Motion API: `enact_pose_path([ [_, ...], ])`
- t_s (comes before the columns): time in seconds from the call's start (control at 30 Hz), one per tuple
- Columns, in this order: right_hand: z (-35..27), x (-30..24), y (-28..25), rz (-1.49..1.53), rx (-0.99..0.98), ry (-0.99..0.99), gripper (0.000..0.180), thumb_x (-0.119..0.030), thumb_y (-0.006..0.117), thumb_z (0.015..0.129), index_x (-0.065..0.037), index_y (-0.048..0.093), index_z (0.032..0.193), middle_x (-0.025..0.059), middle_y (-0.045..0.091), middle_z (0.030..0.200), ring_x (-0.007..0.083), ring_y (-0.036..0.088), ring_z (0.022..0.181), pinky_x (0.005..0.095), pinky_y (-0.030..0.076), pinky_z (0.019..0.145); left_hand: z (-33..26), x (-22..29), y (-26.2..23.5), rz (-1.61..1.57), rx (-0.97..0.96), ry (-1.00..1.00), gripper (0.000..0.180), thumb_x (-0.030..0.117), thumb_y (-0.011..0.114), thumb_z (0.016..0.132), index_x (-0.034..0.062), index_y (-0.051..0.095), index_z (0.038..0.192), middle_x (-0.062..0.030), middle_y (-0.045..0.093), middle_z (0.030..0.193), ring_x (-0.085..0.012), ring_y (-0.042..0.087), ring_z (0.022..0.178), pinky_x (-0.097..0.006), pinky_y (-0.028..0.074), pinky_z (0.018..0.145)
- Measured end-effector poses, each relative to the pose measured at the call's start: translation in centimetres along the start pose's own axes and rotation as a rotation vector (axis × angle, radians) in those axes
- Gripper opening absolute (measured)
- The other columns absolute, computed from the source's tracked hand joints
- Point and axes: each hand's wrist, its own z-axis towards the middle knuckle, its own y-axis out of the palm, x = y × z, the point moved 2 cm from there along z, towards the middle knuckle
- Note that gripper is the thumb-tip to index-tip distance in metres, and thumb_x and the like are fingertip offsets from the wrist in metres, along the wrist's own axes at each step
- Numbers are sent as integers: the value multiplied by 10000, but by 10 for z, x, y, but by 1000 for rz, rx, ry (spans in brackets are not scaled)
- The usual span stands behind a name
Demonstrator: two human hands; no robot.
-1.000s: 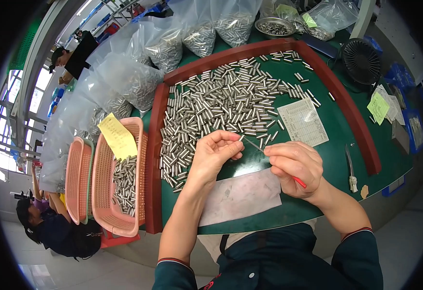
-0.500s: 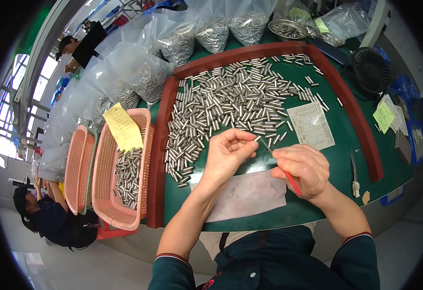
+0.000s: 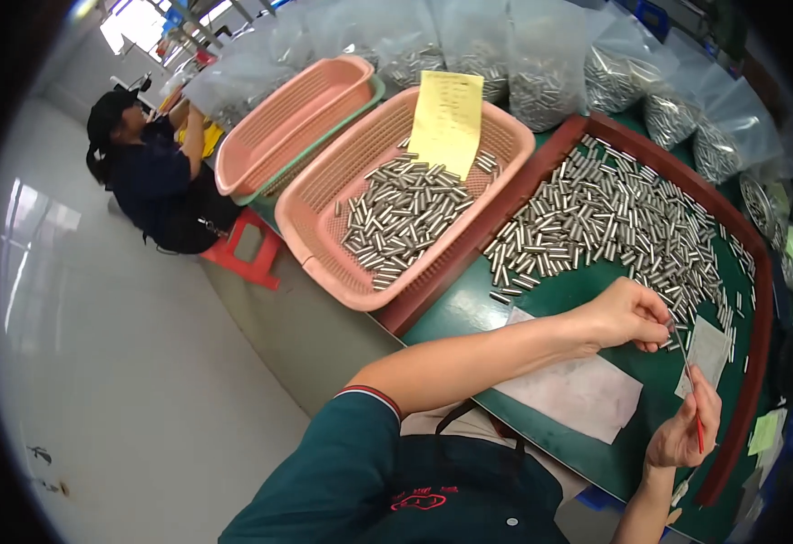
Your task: Inspecting and sorting small metal cylinder components on a workbench.
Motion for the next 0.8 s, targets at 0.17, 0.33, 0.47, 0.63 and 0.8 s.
enact_pose_path([
  [0.17,-1,13,-10,-29,37,-44,226,-152,529,872,47,529,976,201,600,880,303,592,829,361,500,712,0,-5,-1,-106,-50,-5,133,31,634,745,-26,563,842,-74,614,738,-119,598,621,-217,481,560],
  [0.33,20,-6,10,-39,83,131,502,-386,582,816,64,510,1025,204,574,976,308,555,941,388,459,787,3,-9,-6,-276,-12,-54,143,70,627,781,-8,562,882,-63,607,744,-113,591,649,-213,479,582],
  [0.47,36,-10,-51,249,-347,-227,147,-91,478,830,41,530,791,122,553,740,196,515,612,296,430,667,6,0,-11,-508,19,-30,97,76,607,808,32,551,874,-54,601,759,-116,569,658,-241,470,643],
  [0.63,85,-128,1,406,-383,-502,91,-66,493,830,11,534,853,209,619,896,293,611,767,422,478,731,11,2,-14,-556,11,1,89,77,604,808,39,545,864,-53,600,758,-120,567,659,-248,471,644],
  [0.8,100,-173,33,429,-375,-558,106,-85,498,832,9,540,857,199,617,906,292,595,797,428,458,752,12,-1,-16,-586,30,-5,91,30,603,790,33,524,836,-70,585,710,-149,564,600,-274,482,586],
])
